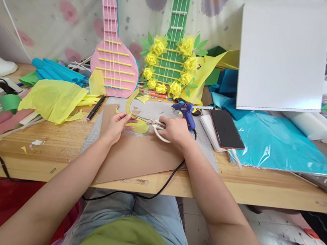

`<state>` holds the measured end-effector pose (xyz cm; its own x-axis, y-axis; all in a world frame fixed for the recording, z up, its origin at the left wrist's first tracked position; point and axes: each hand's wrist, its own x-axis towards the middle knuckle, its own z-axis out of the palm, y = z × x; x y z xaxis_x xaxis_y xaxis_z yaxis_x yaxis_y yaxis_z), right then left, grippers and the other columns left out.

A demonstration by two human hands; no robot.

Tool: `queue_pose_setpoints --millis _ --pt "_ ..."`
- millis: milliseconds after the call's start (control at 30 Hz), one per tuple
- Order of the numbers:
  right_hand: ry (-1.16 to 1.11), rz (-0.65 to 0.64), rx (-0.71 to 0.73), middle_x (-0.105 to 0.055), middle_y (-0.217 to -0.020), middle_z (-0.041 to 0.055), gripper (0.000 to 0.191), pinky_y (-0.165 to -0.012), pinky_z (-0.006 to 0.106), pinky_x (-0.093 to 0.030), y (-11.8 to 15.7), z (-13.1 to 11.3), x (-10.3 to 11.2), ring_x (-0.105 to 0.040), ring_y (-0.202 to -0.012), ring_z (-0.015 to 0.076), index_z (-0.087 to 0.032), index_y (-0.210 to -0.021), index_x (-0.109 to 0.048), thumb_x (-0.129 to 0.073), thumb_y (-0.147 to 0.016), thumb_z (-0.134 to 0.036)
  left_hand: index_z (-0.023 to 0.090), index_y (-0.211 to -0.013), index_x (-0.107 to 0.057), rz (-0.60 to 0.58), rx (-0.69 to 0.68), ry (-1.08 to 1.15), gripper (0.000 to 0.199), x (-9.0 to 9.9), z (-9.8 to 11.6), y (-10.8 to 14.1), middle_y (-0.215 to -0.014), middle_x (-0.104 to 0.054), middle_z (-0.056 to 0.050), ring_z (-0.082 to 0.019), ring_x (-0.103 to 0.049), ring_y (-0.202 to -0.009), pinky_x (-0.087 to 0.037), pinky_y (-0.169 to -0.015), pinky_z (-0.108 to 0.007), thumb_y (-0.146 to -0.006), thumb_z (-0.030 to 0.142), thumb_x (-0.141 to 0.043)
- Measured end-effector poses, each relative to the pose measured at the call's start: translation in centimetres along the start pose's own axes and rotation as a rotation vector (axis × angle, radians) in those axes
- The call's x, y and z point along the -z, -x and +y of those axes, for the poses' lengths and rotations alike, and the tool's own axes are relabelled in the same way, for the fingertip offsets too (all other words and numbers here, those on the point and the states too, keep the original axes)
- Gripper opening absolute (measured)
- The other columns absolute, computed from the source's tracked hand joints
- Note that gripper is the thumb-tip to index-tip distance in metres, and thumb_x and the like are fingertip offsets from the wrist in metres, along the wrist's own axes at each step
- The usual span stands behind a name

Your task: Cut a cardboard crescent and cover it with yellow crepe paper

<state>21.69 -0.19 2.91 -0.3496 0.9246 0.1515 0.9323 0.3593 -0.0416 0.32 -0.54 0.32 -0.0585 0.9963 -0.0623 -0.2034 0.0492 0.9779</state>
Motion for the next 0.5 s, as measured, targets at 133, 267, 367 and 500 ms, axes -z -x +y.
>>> queue_pose_setpoints --millis 133,267,367,500 --pt "0.016 0.015 -0.009 -0.064 -0.065 0.0057 0.045 -0.051 0.026 -0.018 0.00 -0.19 -0.07 -0.055 -0.061 0.0183 -0.020 -0.077 -0.061 -0.043 -0.072 -0.061 0.015 -0.070 -0.057 0.001 0.001 0.000 0.019 -0.02 -0.04 0.03 -0.083 -0.066 -0.007 -0.022 -0.065 -0.085 -0.055 -0.069 -0.037 -0.071 0.033 -0.062" --pt "0.020 0.029 -0.002 -0.064 -0.064 0.0059 0.045 -0.050 0.026 -0.017 0.06 -0.23 -0.04 -0.055 -0.060 0.0180 -0.020 -0.075 -0.061 -0.042 -0.073 -0.061 0.014 -0.068 -0.055 0.000 0.002 0.015 0.023 0.02 -0.01 0.05 -0.081 -0.066 -0.006 -0.019 -0.066 -0.080 -0.055 -0.063 -0.029 -0.069 0.035 -0.065" --pt "0.020 0.031 0.001 -0.064 -0.064 0.0062 0.045 -0.051 0.026 -0.017 0.10 -0.26 0.07 -0.055 -0.060 0.0179 -0.020 -0.075 -0.061 -0.042 -0.073 -0.061 0.014 -0.068 -0.056 -0.002 0.007 0.030 0.024 -0.01 0.06 0.09 -0.081 -0.066 -0.006 -0.019 -0.066 -0.079 -0.054 -0.061 -0.026 -0.068 0.036 -0.066" --pt "0.018 0.031 -0.003 -0.064 -0.064 0.0064 0.045 -0.051 0.026 -0.018 0.09 -0.31 0.09 -0.055 -0.060 0.0179 -0.020 -0.075 -0.062 -0.042 -0.073 -0.060 0.014 -0.070 -0.057 -0.001 0.026 0.048 0.023 -0.01 0.10 0.08 -0.081 -0.066 -0.006 -0.019 -0.066 -0.080 -0.054 -0.063 -0.028 -0.068 0.035 -0.067"
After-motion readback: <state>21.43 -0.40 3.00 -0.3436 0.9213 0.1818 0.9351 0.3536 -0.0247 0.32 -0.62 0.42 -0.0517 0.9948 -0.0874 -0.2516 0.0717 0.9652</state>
